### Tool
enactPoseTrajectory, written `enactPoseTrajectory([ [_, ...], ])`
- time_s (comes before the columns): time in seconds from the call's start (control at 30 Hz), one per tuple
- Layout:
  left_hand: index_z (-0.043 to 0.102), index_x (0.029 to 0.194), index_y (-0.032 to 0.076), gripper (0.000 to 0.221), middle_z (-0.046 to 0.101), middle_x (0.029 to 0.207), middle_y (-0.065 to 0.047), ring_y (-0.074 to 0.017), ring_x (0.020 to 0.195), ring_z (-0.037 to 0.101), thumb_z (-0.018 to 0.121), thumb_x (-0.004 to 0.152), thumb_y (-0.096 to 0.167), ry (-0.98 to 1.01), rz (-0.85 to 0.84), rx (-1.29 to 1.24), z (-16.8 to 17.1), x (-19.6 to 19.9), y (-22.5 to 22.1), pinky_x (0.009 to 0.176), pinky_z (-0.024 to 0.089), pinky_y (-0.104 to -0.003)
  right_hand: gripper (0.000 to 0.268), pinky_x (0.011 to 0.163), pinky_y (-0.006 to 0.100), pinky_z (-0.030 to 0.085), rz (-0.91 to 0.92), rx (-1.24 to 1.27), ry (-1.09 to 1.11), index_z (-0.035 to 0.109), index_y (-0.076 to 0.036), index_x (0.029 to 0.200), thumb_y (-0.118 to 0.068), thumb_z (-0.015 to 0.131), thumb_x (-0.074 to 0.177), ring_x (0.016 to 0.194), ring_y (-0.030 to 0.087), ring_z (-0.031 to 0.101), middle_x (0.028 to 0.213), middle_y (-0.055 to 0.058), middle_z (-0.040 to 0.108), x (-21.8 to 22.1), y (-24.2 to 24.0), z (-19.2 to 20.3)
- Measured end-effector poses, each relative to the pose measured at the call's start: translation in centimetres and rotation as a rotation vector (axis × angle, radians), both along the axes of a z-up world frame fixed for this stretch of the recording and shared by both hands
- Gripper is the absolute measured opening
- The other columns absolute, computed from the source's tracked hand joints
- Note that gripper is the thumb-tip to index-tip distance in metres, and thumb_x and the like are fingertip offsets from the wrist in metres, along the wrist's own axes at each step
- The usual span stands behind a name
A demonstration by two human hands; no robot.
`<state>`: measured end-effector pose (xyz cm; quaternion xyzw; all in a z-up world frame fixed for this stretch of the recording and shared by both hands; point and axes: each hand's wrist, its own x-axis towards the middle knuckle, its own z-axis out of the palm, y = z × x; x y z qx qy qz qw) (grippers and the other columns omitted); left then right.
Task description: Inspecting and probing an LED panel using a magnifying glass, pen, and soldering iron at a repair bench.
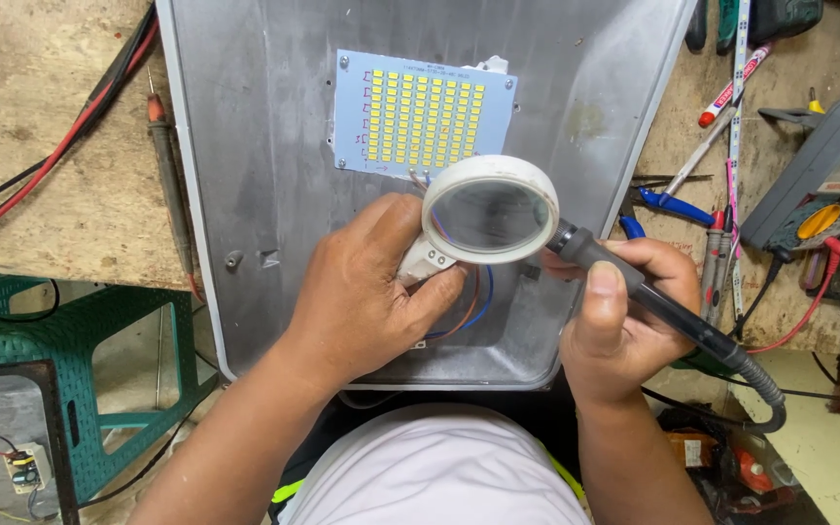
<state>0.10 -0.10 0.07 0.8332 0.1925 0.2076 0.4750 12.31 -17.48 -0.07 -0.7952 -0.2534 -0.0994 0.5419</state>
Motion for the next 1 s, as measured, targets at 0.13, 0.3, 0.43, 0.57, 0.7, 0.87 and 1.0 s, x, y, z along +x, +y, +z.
enactPoseTrajectory([
  [0.13, 0.047, 0.095, 0.011, 0.026, 0.050, 0.083, -0.004, -0.0270, 0.068, 0.049, 0.067, 0.083, 0.022, 0.015, -0.002, 0.006, -0.1, 0.0, 0.0, 0.055, 0.040, -0.042, 0.036, 0.072, 0.035, 0.054, -0.008, -0.045, -0.032, 0.058, -0.001, 0.104, -0.036, 0.061, 0.097, 0.077, 0.023, 0.062, 0.091, 0.011, 0.059, 0.0, 0.1, 0.3],
  [0.3, 0.051, 0.099, 0.010, 0.025, 0.052, 0.084, -0.004, -0.0262, 0.070, 0.052, 0.067, 0.084, 0.022, 0.008, -0.008, -0.003, -0.2, 0.0, 0.1, 0.057, 0.042, -0.041, 0.039, 0.049, 0.035, 0.056, -0.011, 0.140, 0.042, 0.052, 0.001, 0.103, -0.037, 0.060, 0.095, 0.056, 0.032, 0.067, 0.088, 0.014, 0.052, -0.3, 1.2, 0.5],
  [0.43, 0.049, 0.096, 0.010, 0.026, 0.052, 0.083, -0.004, -0.0280, 0.069, 0.051, 0.068, 0.083, 0.022, 0.009, -0.007, 0.013, -0.1, 0.0, 0.0, 0.056, 0.041, -0.042, 0.036, 0.053, 0.036, 0.055, 0.015, 0.176, 0.075, 0.049, -0.001, 0.106, -0.034, 0.059, 0.096, 0.059, 0.034, 0.070, 0.077, 0.018, 0.057, -0.2, 1.4, 0.5],
  [0.57, 0.052, 0.097, 0.011, 0.025, 0.055, 0.085, -0.004, -0.0273, 0.072, 0.055, 0.068, 0.083, 0.023, 0.013, -0.005, 0.005, 0.0, 0.0, 0.0, 0.059, 0.044, -0.042, 0.034, 0.053, 0.037, 0.057, 0.015, 0.194, 0.074, 0.048, -0.003, 0.107, -0.034, 0.059, 0.097, 0.062, 0.036, 0.071, 0.086, 0.017, 0.056, -0.2, 1.2, 0.3],
  [0.7, 0.059, 0.103, 0.011, 0.025, 0.060, 0.089, -0.003, -0.0253, 0.079, 0.060, 0.067, 0.082, 0.023, 0.005, -0.015, -0.012, 0.3, 0.1, 0.0, 0.063, 0.048, -0.041, 0.035, 0.049, 0.036, 0.056, -0.019, 0.241, 0.106, 0.049, -0.004, 0.107, -0.035, 0.060, 0.096, 0.061, 0.035, 0.070, 0.092, 0.015, 0.052, -0.1, 1.0, 0.4],
  [0.87, 0.060, 0.108, 0.013, 0.029, 0.063, 0.093, -0.005, -0.0272, 0.082, 0.061, 0.068, 0.083, 0.024, 0.051, -0.018, -0.015, 0.2, -0.3, -0.1, 0.069, 0.045, -0.039, 0.036, 0.060, 0.037, 0.062, -0.103, 0.308, 0.099, 0.046, -0.001, 0.115, -0.031, 0.057, 0.101, 0.067, 0.033, 0.068, 0.086, 0.022, 0.058, 1.7, -4.2, 1.6],
  [1.0, 0.066, 0.119, 0.018, 0.037, 0.072, 0.103, -0.009, -0.0322, 0.098, 0.067, 0.068, 0.083, 0.027, 0.186, 0.066, 0.044, 1.4, 0.3, -1.2, 0.084, 0.048, -0.040, 0.025, 0.065, 0.038, 0.064, -0.357, 0.301, 0.027, 0.047, -0.001, 0.118, -0.023, 0.049, 0.107, 0.070, 0.032, 0.070, 0.087, 0.025, 0.064, 5.7, -13.9, 2.7],
])
